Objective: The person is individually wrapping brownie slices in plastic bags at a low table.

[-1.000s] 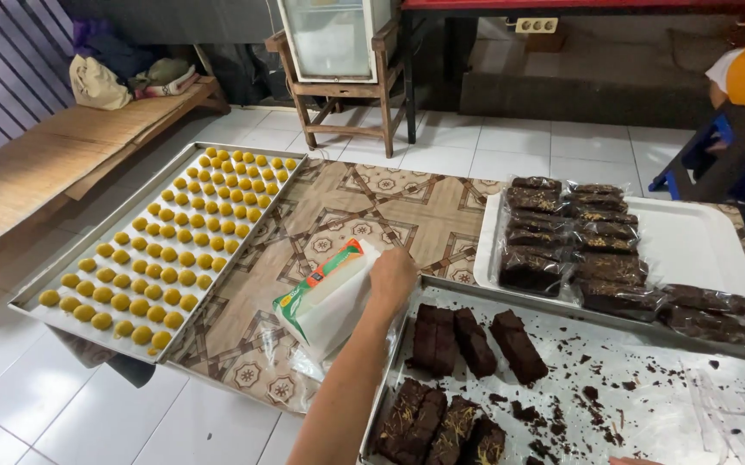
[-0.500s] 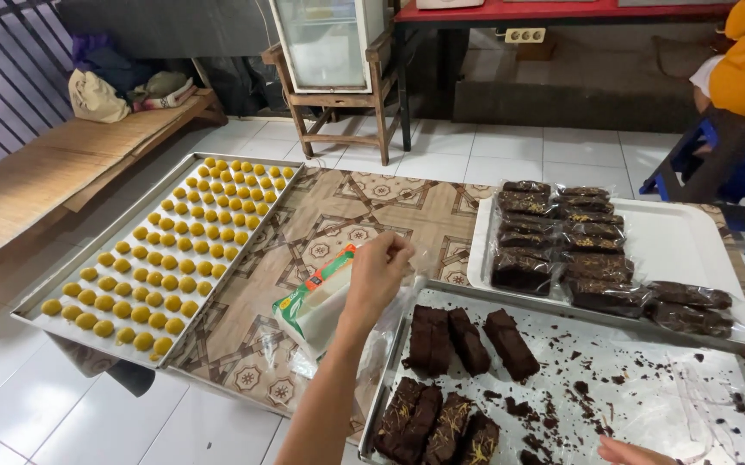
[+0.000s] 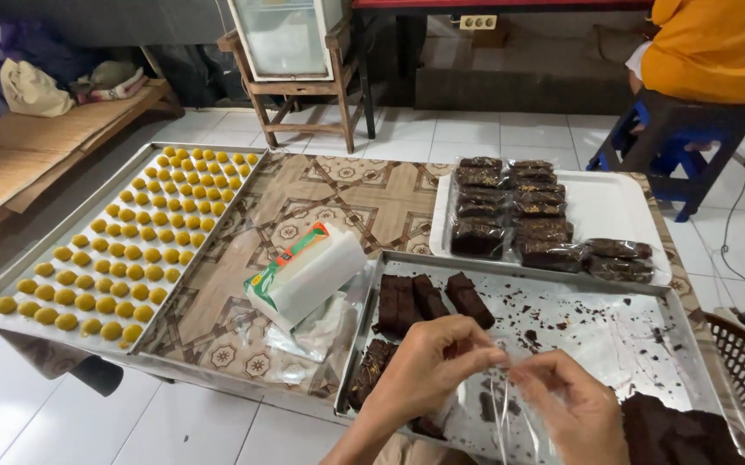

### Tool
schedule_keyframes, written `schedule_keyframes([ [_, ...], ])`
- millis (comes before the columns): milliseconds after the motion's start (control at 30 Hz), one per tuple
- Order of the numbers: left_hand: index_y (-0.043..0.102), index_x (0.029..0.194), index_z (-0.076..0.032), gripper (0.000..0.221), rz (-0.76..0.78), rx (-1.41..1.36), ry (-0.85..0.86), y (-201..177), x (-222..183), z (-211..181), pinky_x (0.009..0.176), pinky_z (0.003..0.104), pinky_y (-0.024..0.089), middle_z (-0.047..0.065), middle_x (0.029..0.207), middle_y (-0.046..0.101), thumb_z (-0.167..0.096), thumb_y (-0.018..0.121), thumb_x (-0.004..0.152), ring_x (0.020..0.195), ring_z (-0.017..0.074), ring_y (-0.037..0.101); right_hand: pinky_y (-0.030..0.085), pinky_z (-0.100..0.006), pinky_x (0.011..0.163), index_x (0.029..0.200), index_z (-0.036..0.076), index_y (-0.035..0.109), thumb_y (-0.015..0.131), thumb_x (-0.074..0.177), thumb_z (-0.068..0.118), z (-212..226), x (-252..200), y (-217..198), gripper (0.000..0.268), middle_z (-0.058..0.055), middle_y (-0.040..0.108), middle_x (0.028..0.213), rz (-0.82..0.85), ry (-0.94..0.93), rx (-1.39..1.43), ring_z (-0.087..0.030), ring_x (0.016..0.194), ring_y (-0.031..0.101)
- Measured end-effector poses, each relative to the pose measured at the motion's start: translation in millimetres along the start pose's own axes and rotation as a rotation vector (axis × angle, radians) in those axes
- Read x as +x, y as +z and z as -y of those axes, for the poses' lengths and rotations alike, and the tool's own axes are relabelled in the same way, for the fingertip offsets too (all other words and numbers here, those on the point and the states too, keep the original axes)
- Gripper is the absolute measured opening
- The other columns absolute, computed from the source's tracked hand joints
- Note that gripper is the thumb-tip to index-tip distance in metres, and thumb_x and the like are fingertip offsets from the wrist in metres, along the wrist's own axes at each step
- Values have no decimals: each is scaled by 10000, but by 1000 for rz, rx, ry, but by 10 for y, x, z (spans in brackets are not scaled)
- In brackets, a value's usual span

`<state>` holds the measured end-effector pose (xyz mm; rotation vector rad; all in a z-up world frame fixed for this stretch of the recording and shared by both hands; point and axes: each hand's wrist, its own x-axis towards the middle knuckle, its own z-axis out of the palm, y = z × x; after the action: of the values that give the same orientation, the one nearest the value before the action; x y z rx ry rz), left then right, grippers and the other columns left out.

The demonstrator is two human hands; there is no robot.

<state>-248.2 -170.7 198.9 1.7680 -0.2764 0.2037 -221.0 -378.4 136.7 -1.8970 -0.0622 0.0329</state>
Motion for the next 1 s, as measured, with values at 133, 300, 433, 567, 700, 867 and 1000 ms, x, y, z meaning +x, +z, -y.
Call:
schedule_keyframes([
  [133, 713, 896, -29, 78, 36, -147, -193, 85, -189, 413, 627, 219, 474, 22, 745, 685, -101, 741, 903, 662, 91, 583, 453, -267, 612, 885, -37, 820, 788, 802, 22, -379, -5, -82, 107, -106, 756, 701, 33, -139, 146, -154, 627, 604],
  [300, 696, 914, 9, 107, 51, -674, -370, 187, -389, 641, 432, 163, 399, 54, 646, 665, -87, 743, 915, 483, 71, 554, 619, -327, 863, 1090, 34, 806, 724, 807, 141, -297, -160, -82, 314, -121, 883, 963, 64, -44, -39, -193, 908, 815],
  [433, 694, 967, 25, 33, 92, -701, -511, 305, -480, 712, 356, 146, 376, 41, 608, 642, 1, 706, 948, 458, 54, 575, 499, -432, 1173, 1198, 149, 612, 631, 859, 248, -575, -269, -40, 354, -29, 695, 1278, 15, -1003, -381, -200, 1283, 639],
  [567, 695, 1056, -12, 110, 298, -743, -524, 382, -598, 717, 416, 115, 306, -29, 665, 625, -89, 621, 1027, 500, -4, 521, 582, -329, 856, 1026, 215, 710, 712, 821, 232, -477, -366, 39, 205, 77, 748, 962, 63, -1210, -477, -65, 886, 721],
  [700, 704, 1079, -19, 143, 349, -725, -506, 404, -643, 785, 489, 122, 254, -53, 670, 558, -54, 577, 1023, 568, -9, 448, 490, -336, 859, 1095, 179, 694, 696, 868, 212, -744, -256, -79, 230, 73, 597, 799, 190, -1362, -737, -55, 751, 580],
  [867, 655, 1218, 5, 235, 461, -775, -498, 433, -650, 1016, 579, 101, 382, -29, 856, 661, -55, 510, 1043, 667, -12, 542, 519, -359, 879, 1251, 110, 626, 614, 997, 348, -986, -180, -123, 348, -60, 644, 1185, 485, -1331, -679, -145, 1010, 648],
  [1000, 621, 1202, 18, 197, 449, -800, -500, 437, -686, 878, 513, 113, 349, -29, 726, 602, -25, 558, 1021, 582, 1, 511, 556, -307, 776, 1124, 134, 672, 627, 998, 333, -913, -274, -136, 239, 24, 682, 907, 492, -1253, -612, -89, 846, 673],
])
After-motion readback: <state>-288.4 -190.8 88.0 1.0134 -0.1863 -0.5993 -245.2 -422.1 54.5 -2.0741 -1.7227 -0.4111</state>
